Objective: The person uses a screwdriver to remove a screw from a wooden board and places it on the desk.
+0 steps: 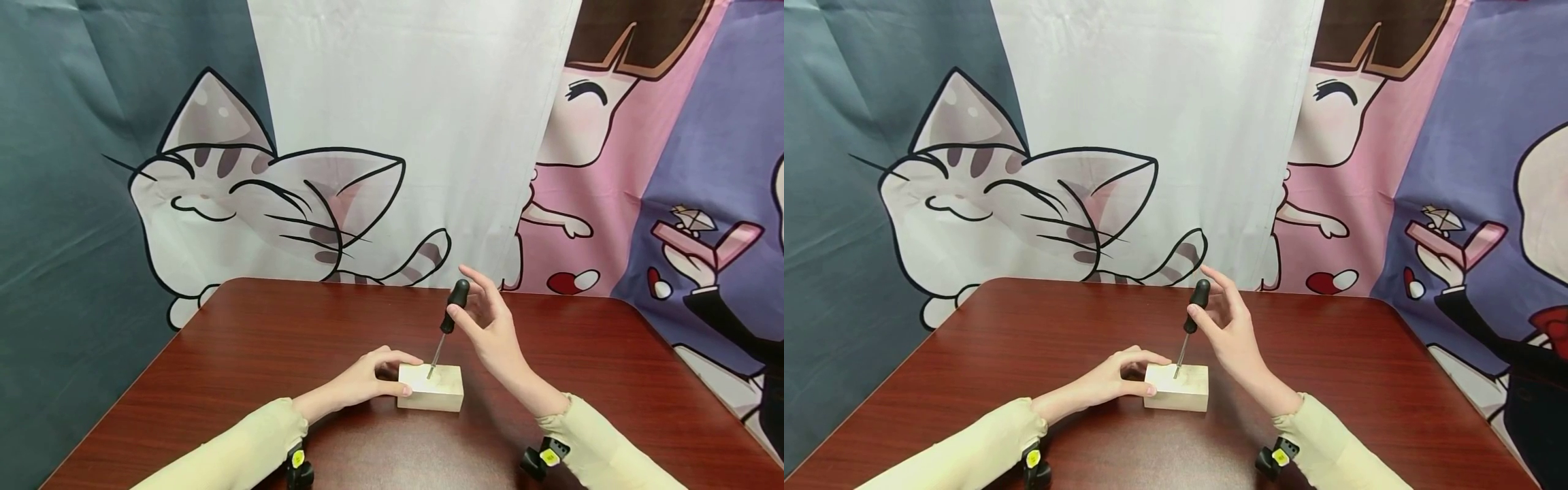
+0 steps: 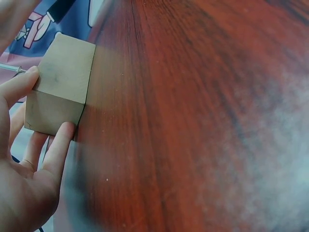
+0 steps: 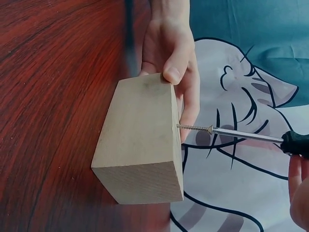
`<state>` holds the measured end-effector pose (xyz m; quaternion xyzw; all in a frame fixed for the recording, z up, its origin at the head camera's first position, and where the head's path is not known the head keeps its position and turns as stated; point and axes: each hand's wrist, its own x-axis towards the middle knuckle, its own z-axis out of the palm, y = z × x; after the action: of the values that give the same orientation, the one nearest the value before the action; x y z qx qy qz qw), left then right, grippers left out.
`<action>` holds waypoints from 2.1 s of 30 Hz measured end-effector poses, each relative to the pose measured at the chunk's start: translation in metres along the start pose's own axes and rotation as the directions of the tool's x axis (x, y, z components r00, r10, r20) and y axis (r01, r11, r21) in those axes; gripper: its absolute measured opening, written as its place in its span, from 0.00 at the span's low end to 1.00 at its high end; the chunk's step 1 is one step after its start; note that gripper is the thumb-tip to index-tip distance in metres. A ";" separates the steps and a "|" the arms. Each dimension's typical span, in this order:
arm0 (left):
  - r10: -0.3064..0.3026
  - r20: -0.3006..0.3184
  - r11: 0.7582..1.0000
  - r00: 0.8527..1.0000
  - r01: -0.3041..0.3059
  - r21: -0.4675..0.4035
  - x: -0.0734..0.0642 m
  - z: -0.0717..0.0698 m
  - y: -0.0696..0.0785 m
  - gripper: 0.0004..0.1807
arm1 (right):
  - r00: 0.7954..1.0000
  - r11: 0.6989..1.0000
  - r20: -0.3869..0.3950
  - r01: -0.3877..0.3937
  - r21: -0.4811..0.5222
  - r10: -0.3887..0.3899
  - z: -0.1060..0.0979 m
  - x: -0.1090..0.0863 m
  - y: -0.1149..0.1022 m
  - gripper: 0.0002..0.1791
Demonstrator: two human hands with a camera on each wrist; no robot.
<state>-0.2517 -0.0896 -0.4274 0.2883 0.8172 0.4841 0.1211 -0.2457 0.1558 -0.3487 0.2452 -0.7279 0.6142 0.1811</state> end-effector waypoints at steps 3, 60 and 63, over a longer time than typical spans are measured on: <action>-0.003 0.001 1.000 1.000 0.003 0.000 0.000 0.000 0.000 0.24 | 1.000 1.000 0.014 0.016 -0.002 -0.016 -0.001 0.000 0.001 0.34; 0.008 0.003 1.000 1.000 -0.008 0.007 0.000 0.000 0.000 0.26 | 0.999 0.998 0.016 0.027 0.055 -0.028 -0.004 0.001 -0.002 0.30; 0.008 0.005 1.000 1.000 -0.008 0.004 0.000 0.000 0.000 0.26 | 0.999 0.997 0.010 0.035 0.072 -0.036 -0.003 0.001 -0.002 0.27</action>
<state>-0.2521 -0.0898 -0.4275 0.2930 0.8167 0.4823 0.1205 -0.2455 0.1585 -0.3455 0.2679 -0.7019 0.6353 0.1786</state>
